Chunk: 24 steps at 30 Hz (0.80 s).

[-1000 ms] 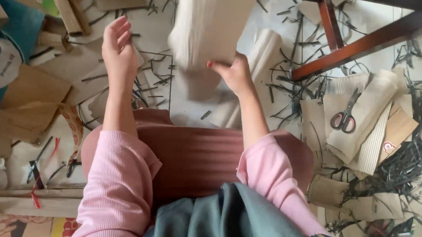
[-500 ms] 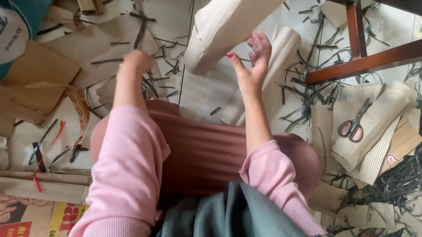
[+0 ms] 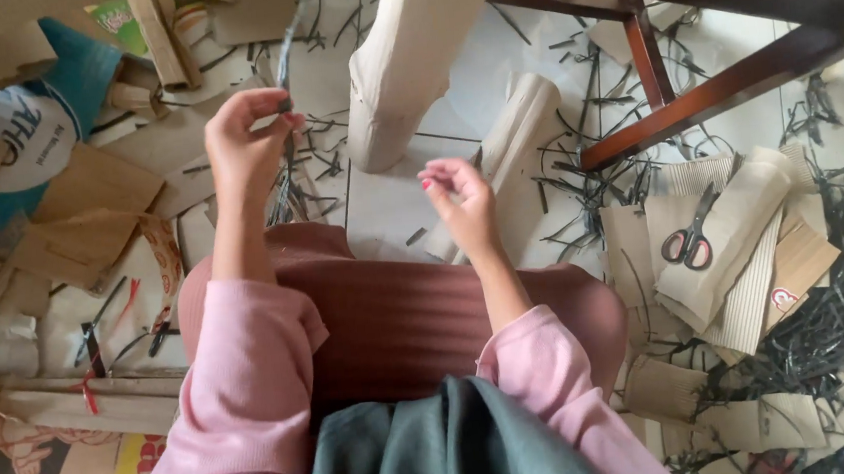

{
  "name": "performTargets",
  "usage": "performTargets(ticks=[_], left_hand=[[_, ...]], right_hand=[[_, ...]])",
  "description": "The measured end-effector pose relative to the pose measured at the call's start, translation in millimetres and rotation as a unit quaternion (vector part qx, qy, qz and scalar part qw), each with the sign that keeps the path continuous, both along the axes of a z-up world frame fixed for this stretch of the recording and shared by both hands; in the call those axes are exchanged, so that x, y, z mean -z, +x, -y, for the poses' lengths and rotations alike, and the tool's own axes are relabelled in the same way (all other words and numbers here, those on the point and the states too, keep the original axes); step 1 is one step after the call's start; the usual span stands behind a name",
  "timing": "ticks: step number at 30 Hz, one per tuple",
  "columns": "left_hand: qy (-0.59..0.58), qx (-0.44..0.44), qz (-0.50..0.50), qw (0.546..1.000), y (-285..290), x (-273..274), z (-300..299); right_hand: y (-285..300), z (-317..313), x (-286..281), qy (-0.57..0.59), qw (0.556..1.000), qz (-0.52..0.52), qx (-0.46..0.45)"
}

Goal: The person cuts a piece of corrugated cardboard into strips using scissors, then wraps a strip around a wooden chair leg and secures it with a black tie.

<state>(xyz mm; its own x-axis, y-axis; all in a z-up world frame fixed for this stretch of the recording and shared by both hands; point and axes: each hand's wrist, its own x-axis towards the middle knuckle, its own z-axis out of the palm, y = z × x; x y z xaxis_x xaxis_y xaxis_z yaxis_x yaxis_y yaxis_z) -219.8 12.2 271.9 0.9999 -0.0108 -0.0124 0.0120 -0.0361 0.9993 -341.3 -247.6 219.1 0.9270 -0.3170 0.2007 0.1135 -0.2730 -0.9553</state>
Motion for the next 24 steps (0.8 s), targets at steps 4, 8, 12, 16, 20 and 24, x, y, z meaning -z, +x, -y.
performTargets(ticks=[4,8,12,16,20,24], left_hand=[[-0.184,0.071,0.003,0.980,-32,-10,2],[-0.161,0.236,0.004,0.958,-60,-12,33],[-0.098,0.345,-0.029,0.933,-85,-18,69],[0.004,0.389,0.027,0.921,-89,-14,75],[0.208,0.370,0.114,0.898,-73,-7,59],[0.226,0.315,0.130,0.913,-62,24,59]], right_hand=[[-29,-19,-16,-0.010,0.996,-0.022,-0.085],[-43,-23,-31,0.040,0.989,0.020,-0.139],[-42,-11,-50,0.163,0.975,0.048,-0.140],[-34,20,-74,0.139,0.982,0.076,0.100],[-47,155,-59,0.356,0.839,0.196,0.363],[-85,190,-42,0.297,0.824,0.252,0.412]])
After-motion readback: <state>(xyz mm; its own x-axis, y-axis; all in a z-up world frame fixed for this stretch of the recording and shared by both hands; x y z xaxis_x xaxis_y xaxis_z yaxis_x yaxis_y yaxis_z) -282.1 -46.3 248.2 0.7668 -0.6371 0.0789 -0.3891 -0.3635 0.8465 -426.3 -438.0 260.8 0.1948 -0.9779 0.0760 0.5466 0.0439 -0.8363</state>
